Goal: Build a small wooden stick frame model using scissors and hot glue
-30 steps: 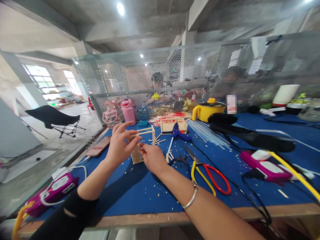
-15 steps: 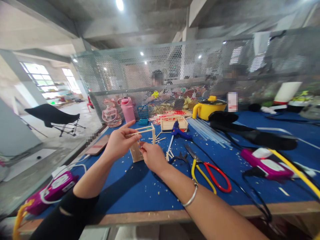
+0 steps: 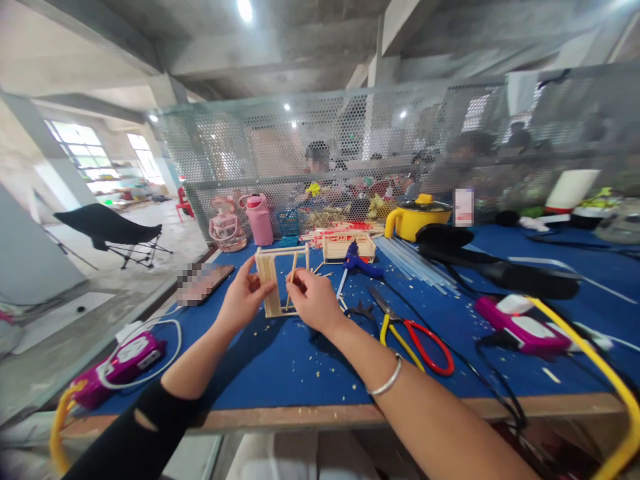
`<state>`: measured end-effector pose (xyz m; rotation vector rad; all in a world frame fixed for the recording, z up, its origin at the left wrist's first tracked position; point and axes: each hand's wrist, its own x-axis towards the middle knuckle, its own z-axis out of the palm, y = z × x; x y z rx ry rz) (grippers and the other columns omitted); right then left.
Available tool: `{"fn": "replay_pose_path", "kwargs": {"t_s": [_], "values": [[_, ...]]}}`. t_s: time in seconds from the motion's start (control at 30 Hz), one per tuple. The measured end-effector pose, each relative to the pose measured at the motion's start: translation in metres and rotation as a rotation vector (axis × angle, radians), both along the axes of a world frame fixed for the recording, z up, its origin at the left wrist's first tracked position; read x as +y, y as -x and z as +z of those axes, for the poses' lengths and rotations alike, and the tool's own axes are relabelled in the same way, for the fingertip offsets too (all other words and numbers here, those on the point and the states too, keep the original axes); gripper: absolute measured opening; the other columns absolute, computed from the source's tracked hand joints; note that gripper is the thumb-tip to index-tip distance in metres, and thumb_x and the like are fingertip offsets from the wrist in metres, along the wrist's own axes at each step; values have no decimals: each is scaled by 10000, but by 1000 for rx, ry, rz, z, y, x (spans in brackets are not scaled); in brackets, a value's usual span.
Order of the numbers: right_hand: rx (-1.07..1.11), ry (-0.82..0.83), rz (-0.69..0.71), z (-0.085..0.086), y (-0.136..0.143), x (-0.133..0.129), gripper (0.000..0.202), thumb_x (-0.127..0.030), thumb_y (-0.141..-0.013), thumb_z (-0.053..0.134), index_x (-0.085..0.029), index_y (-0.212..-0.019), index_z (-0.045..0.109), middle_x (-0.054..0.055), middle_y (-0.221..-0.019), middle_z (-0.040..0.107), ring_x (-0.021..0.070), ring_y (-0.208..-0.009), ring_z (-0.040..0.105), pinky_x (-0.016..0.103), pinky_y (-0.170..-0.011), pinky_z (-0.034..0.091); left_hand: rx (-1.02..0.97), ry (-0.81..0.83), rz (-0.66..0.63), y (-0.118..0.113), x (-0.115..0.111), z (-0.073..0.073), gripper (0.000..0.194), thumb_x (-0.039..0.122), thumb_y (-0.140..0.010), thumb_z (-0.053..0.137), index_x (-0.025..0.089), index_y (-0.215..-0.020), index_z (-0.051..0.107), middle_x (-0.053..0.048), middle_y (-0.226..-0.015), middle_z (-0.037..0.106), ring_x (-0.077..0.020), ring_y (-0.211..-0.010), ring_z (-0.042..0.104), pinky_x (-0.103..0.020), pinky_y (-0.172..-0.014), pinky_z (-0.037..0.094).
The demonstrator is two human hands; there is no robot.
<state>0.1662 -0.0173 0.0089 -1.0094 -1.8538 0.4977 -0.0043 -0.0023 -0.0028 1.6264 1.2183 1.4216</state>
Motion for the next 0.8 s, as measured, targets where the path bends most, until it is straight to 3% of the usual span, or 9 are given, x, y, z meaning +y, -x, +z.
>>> {"fn": "replay_pose_path", "kwargs": {"t_s": [0.07, 0.17, 0.3, 0.4, 0.47, 0.53, 0.6, 0.7, 0.8], "values": [[162, 65, 31, 16, -2, -5, 100, -273, -834, 508, -188, -838, 560, -1, -686, 630, 128, -601, 622, 233, -567, 487, 14, 79, 155, 5, 12, 0, 740, 426, -768, 627, 126, -1380, 339, -85, -871, 711, -195, -774, 682, -308, -719, 519], [281, 234, 81, 38, -10, -16, 110, -297, -788, 547, -192, -820, 545, -19, -638, 593, 122, -538, 597, 219, -473, 465, 61, 133, 274, 16, 32, 3, 620, 482, -717, 656, 70, -1171, 558, -116, -769, 707, -249, -736, 682, -341, -683, 503], [168, 440, 75, 39, -25, -36, 184, -288, -797, 519, -197, -956, 540, -49, -582, 557, 116, -482, 559, 215, -430, 443, 119, 61, 410, 25, 36, 7, 552, 417, -660, 717, 62, -1070, 618, -231, -1064, 657, -347, -1108, 572, -419, -909, 421], [67, 456, 11, 20, -31, -52, 258, -289, -807, 523, -195, -1048, 524, -52, -589, 567, 123, -488, 547, 233, -454, 450, 131, -77, 430, 15, 8, 12, 425, 401, -804, 573, 148, -1145, 601, -160, -1242, 586, -272, -1176, 518, -373, -981, 372], [-15, 376, -35, 7, -28, -63, 240, -302, -815, 540, -197, -1030, 555, -34, -617, 602, 134, -518, 559, 249, -495, 454, 114, -179, 263, -3, -22, 12, 346, 413, -872, 471, 167, -1025, 660, -112, -1062, 672, -236, -994, 604, -345, -891, 436], [-121, 288, -49, -1, -21, -76, 182, -288, -823, 546, -205, -975, 604, -4, -670, 653, 154, -577, 594, 268, -556, 460, 76, -42, -48, -24, -52, 7, 344, 451, -868, 472, 183, -904, 686, -63, -831, 699, -209, -768, 627, -311, -714, 482], [-233, 228, -17, -3, -18, -89, 166, -248, -834, 529, -220, -955, 639, 30, -783, 706, 187, -684, 644, 291, -631, 473, -21, 86, -212, -41, -77, -1, 320, 450, -855, 499, 186, -811, 676, -42, -740, 677, -190, -679, 602, -293, -637, 472], [-397, 161, -11, 1, -31, -104, 200, -271, -854, 507, -256, -967, 671, 52, -964, 726, 222, -854, 670, 316, -734, 484, -320, 234, -199, -48, -98, -11, 327, 493, -834, 518, 192, -765, 625, -31, -698, 641, -171, -666, 598, -285, -637, 480], [-565, 158, -406, 1, -72, -104, 278, -417, -868, 479, -257, -980, 677, 78, -996, 718, 254, -888, 664, 343, -729, 481, -535, 353, -200, -41, -103, -15, 366, 558, -786, 557, 193, -802, 579, 38, -547, 501, -95, -466, 471, -217, -468, 394]]}}
